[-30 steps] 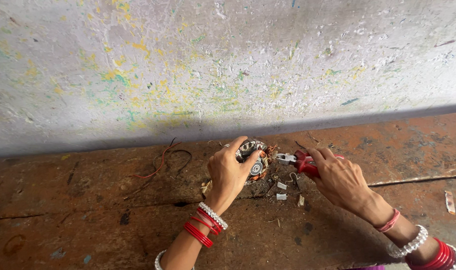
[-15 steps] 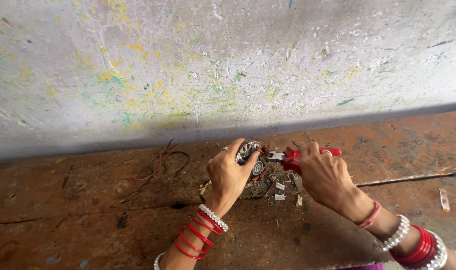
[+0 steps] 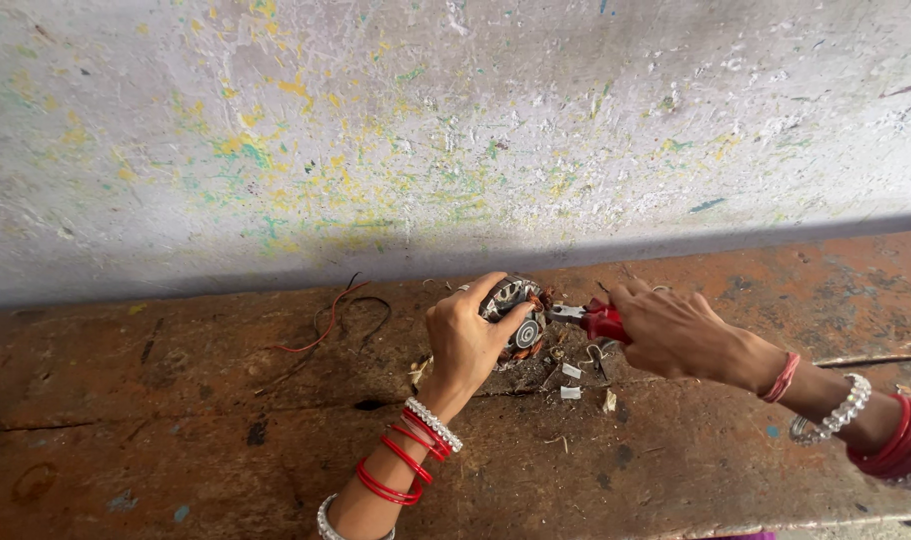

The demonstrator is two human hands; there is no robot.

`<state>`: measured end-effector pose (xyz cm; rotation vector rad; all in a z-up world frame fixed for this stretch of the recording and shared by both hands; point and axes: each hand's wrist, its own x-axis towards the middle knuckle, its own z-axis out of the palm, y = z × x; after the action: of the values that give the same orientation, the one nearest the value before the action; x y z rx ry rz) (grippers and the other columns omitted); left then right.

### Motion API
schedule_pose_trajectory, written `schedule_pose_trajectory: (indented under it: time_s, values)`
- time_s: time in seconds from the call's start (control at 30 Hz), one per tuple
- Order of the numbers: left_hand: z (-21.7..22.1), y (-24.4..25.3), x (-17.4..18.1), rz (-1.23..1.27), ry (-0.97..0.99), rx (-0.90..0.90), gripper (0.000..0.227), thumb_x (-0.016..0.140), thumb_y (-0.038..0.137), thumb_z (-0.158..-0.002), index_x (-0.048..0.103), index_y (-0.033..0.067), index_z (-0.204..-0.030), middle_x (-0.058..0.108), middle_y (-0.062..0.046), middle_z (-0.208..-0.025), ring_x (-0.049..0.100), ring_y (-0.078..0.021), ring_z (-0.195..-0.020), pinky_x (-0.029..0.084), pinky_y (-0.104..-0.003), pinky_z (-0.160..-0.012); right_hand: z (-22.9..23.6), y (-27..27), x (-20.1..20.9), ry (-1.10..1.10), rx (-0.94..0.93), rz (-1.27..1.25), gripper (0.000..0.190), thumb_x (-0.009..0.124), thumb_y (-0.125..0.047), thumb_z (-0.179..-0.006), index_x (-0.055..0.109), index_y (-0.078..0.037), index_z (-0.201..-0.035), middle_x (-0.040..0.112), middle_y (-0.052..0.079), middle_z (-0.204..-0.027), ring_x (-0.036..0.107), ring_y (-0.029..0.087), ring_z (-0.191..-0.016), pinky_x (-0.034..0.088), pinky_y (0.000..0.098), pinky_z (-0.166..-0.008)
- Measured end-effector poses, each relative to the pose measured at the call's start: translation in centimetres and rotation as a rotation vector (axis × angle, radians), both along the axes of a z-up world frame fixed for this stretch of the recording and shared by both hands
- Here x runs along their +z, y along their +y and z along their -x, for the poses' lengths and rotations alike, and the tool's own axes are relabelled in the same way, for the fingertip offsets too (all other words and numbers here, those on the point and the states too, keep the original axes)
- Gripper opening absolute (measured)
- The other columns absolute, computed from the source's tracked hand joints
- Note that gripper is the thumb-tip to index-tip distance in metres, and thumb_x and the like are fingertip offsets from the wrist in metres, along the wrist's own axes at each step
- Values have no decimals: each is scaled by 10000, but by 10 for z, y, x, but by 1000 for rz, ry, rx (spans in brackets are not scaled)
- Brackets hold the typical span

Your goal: The person uses pliers to remove insulation and separate copper windings from a small electrical motor stator. The person repeatedly pulls and cuts the windings, accumulating debris on the work surface.

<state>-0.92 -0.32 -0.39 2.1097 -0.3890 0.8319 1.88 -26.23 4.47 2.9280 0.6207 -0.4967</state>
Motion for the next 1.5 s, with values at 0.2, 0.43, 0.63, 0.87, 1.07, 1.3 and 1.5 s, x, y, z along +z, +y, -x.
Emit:
schedule_pose_trajectory:
  time_s: [0.2, 0.43, 0.63, 0.87, 1.07, 1.3, 1.5]
  values:
    - [0, -5, -7, 2, 128, -62, 354, 780, 277, -875, 717, 72, -1157, 788, -87, -886, 754, -140, -681, 596, -268, -556, 1, -5, -6, 72, -5, -135, 277, 531, -135, -945, 569, -175, -1216, 494, -25, -591, 376, 79, -445, 387, 295, -437]
    - [-20, 2, -26, 114, 192, -230, 458, 767, 494, -861, 727, 111, -1108, 791, -59, -925, 762, -134, -717, 613, -273, -609, -1, -21, -33, 43, 144, -344, 207, 504, -92, -954, 624, -181, -1098, 551, -56, -587, 357, 67, -418, 390, 288, -390]
    - [-37, 9, -36, 186, 93, -386, 544, 807, 539, -774, 750, 91, -1078, 784, -74, -965, 763, -152, -777, 665, -290, -689, -21, -32, -64, -78, 395, -482, 194, 580, -41, -866, 622, -147, -1023, 527, -27, -608, 369, 67, -417, 383, 263, -369]
    - [-33, 9, -34, 144, 71, -423, 543, 827, 534, -766, 769, 91, -1076, 797, -71, -984, 772, -137, -819, 661, -290, -728, -34, -38, -67, -97, 491, -500, 448, 602, 17, -712, 598, -65, -1153, 581, 20, -749, 413, 87, -379, 414, 293, -323]
    - [-31, 12, -37, 121, 11, -434, 528, 850, 488, -774, 766, 81, -1100, 795, -77, -1017, 768, -136, -848, 646, -288, -766, -37, -35, -49, -137, 576, -393, 349, 605, -42, -726, 584, -92, -1070, 574, 38, -673, 424, 123, -427, 423, 297, -366]
    - [-35, 6, -27, 318, 323, -379, 390, 795, 367, -805, 746, 80, -1064, 787, -76, -903, 781, -158, -749, 665, -299, -652, -16, -32, -42, -798, 730, -399, 390, 519, -297, -906, 526, -112, -1250, 513, 32, -698, 576, 192, -678, 457, 359, -492]
    - [-19, 7, -26, 412, 278, -309, 424, 770, 398, -830, 722, 54, -1073, 770, -86, -919, 776, -172, -763, 668, -311, -659, -2, -35, -44, -153, 84, -39, 346, 453, -361, -1031, 475, -211, -1342, 636, 40, -884, 617, 217, -632, 543, 355, -566]
